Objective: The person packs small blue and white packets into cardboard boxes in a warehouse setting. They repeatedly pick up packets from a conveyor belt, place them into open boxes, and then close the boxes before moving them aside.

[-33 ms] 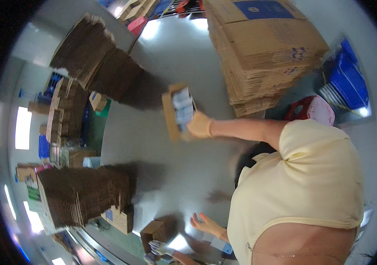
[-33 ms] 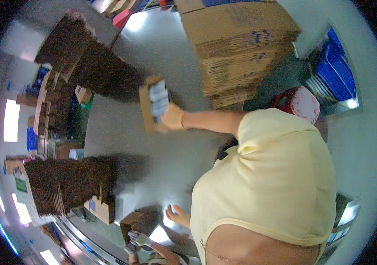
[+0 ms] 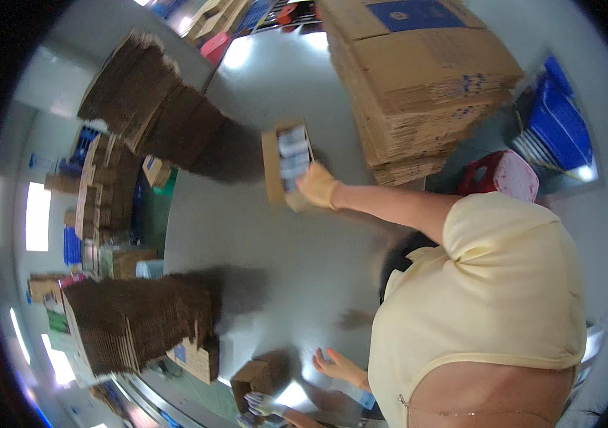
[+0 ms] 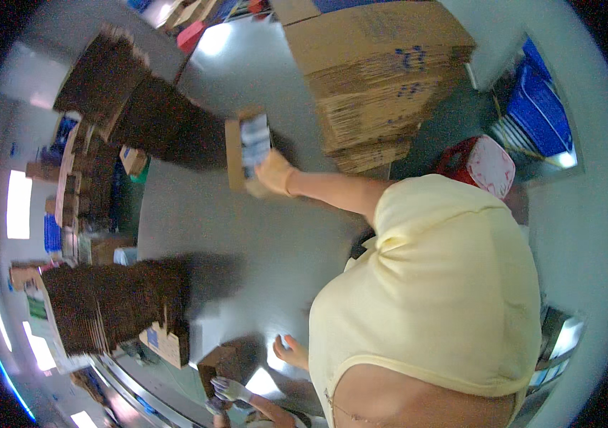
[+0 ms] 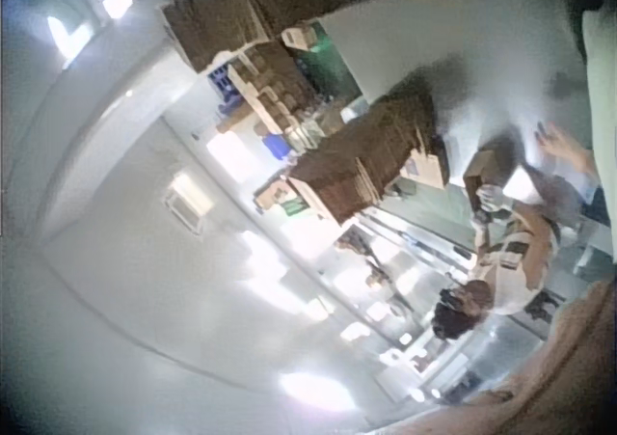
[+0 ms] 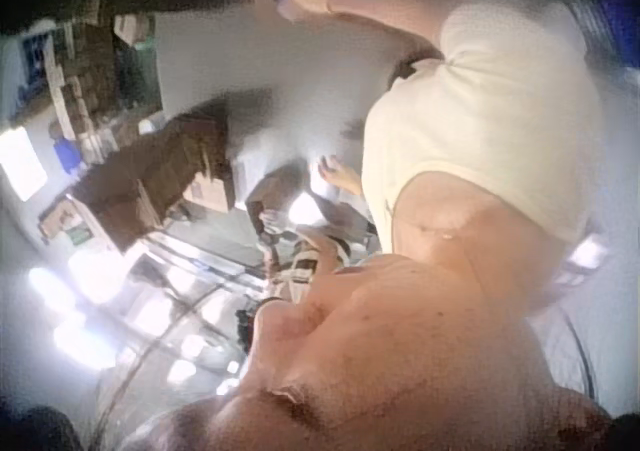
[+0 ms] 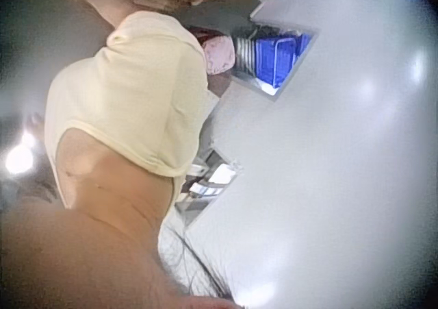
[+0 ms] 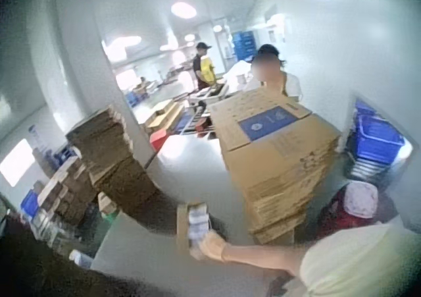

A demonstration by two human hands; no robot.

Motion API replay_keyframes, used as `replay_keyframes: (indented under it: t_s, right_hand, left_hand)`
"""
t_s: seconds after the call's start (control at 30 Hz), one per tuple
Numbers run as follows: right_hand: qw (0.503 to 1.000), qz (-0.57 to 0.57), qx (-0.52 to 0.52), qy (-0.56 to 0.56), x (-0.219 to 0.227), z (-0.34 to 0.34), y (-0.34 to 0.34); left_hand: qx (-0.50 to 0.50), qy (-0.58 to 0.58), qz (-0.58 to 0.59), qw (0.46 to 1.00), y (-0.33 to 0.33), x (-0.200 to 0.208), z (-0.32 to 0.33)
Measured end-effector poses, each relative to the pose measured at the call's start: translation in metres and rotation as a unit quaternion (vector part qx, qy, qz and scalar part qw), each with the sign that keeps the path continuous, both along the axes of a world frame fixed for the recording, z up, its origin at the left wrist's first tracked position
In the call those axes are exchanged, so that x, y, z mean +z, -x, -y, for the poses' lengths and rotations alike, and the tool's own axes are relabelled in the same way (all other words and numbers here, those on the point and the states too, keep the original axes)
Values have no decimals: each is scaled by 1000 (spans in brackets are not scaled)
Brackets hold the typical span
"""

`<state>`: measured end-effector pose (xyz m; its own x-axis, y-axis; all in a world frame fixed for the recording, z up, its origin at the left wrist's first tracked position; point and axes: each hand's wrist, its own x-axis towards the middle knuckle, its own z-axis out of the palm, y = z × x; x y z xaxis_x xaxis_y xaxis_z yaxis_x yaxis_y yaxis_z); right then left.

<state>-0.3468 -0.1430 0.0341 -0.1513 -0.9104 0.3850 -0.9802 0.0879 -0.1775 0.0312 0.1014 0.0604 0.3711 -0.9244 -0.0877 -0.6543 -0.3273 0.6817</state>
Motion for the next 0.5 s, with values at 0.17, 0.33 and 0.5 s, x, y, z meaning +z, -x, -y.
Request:
replay_keyframes:
  t_s: [0.17, 0.33, 0.5]
  right_hand:
    - [982, -114, -138, -65, 94, 18, 12]
    - [960, 60, 129, 243, 181, -85, 0]
    - [902, -71, -47, 424, 308, -222, 75]
  left_hand:
    - [-45, 14, -64, 997, 15, 0, 39]
    - [-309, 170, -76, 933, 129, 89, 156]
    - [-513, 258, -257, 777, 270, 197, 208]
